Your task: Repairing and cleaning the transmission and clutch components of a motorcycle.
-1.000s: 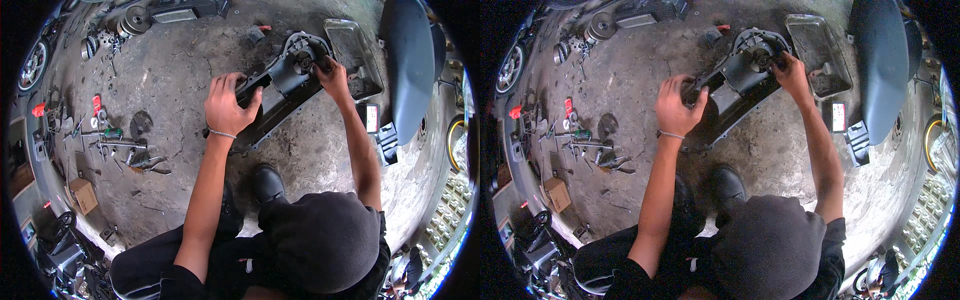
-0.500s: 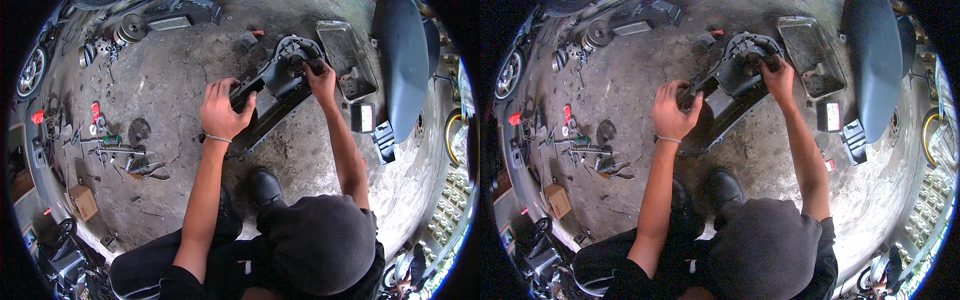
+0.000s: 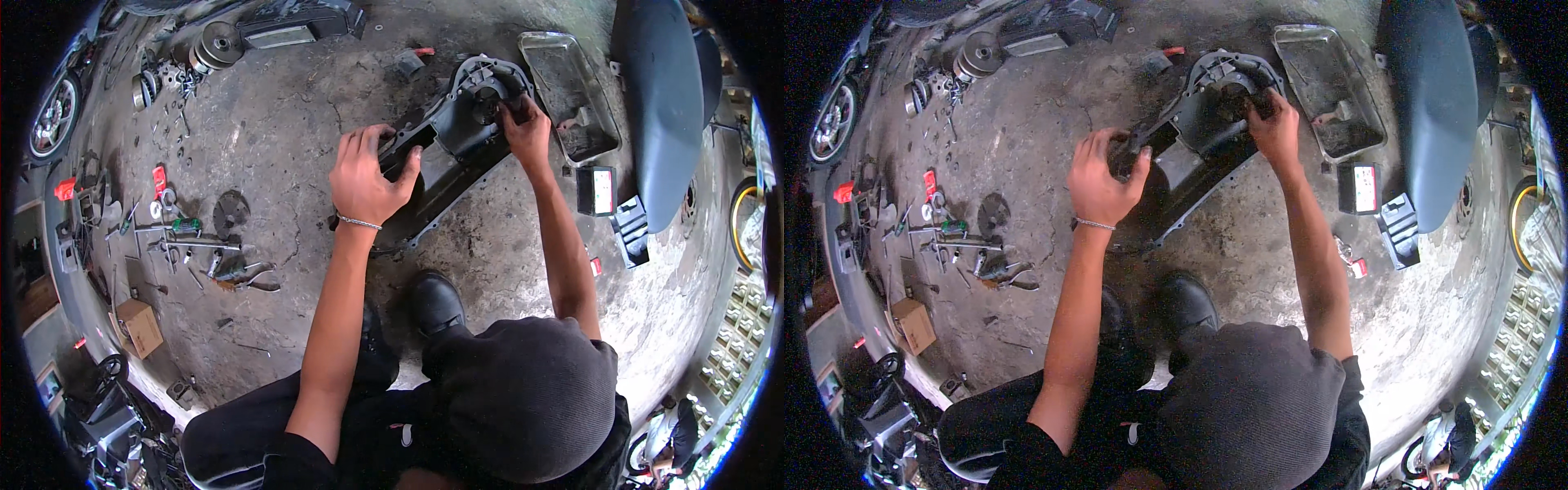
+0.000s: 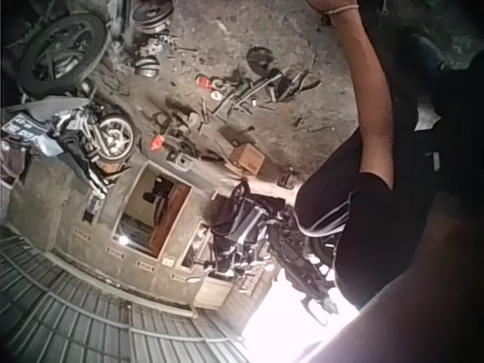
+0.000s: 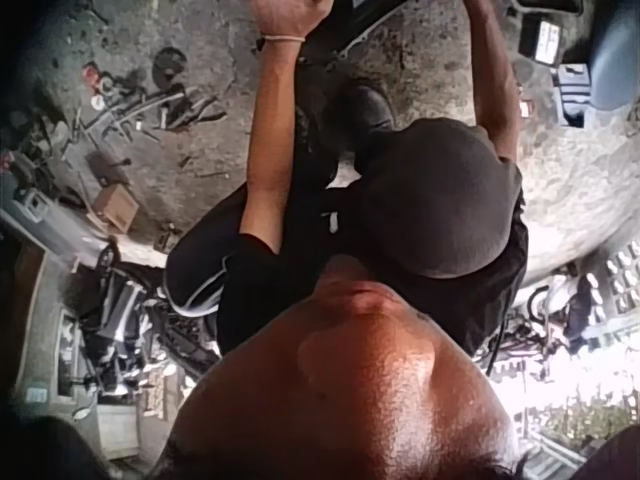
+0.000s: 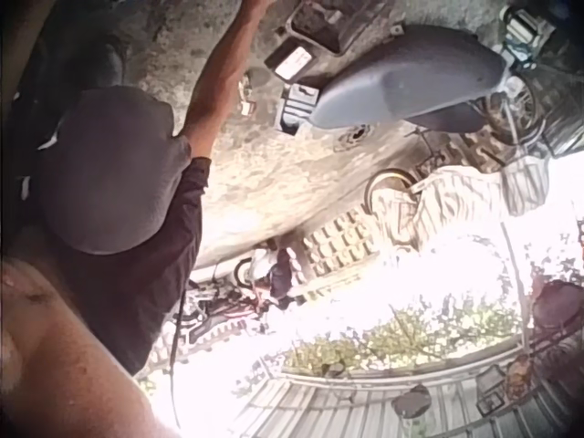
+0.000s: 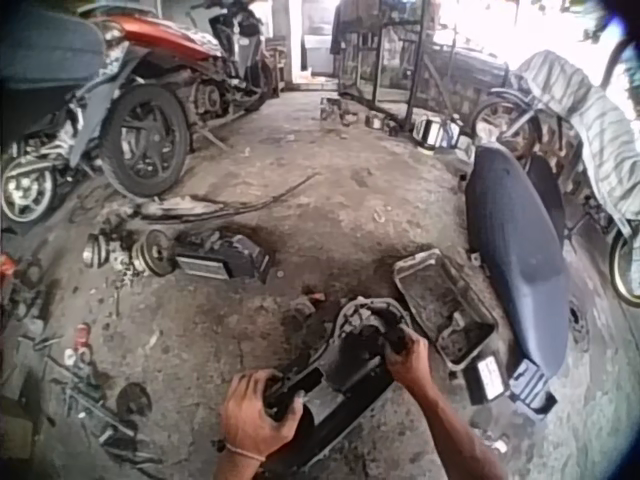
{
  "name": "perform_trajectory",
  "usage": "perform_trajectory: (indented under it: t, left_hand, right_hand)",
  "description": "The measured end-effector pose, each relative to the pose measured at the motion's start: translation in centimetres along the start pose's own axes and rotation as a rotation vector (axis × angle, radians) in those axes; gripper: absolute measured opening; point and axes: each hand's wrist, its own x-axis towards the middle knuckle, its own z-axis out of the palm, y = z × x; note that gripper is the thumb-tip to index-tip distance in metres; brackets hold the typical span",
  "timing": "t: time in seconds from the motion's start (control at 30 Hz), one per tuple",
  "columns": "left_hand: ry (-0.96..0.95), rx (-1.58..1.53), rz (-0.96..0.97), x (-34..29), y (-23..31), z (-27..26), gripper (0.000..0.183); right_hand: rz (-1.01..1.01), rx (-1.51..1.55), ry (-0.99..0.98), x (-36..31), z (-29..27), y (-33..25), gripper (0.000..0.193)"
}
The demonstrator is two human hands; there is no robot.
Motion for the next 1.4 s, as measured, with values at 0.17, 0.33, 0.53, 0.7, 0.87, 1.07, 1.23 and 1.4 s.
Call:
perform_trajectory:
  t: [0.17, 0.33, 0.53, 0.7, 0.87, 1.07, 1.23, 1.4]
  left_hand:
    - [-0.005, -0.005, -0.019, 0.2, 0.3, 0.2, 0.031]
    - [-0.012, -0.021, -0.007, 0.2, 0.1, -0.2, 0.03]
    - [-0.027, -0.185, -0.107, 0.3, -0.1, -0.5, 0.023]
    - [-0.022, -0.499, -0.265, 0.4, -0.7, -0.8, 0.017]
    - [-0.004, -0.707, -0.343, 0.4, -1.0, -1.1, 0.013]
    - [-0.001, -0.804, -0.379, 0.6, -0.9, -1.2, 0.012]
    - [-0.013, -0.815, -0.401, 0.5, -1.1, -1.6, 0.011]
    - [0.0, -0.817, -0.386, 0.6, -1.3, -1.5, 0.011]
  right_hand:
    - [-0.022, -0.021, -0.014, 0.1, 0.1, 0.8, 0.02]
    - [0.046, 0.224, 0.043, 0.7, 0.1, 0.6, 0.017]
    - [0.5, 0.688, -0.04, -4.4, -1.0, -1.5, 0.013]
    - [0.467, 0.78, -0.065, -7.7, -0.5, -2.9, 0.014]
    - [0.355, 0.507, -0.141, -8.3, 0.8, -3.7, 0.016]
    - [0.206, 0.26, -0.164, -6.9, 1.6, -4.1, 0.02]
    - [0.134, 0.172, -0.235, -6.4, 1.6, -4.8, 0.013]
    - [0.108, 0.152, -0.287, -5.6, 1.8, -5.8, 0.017]
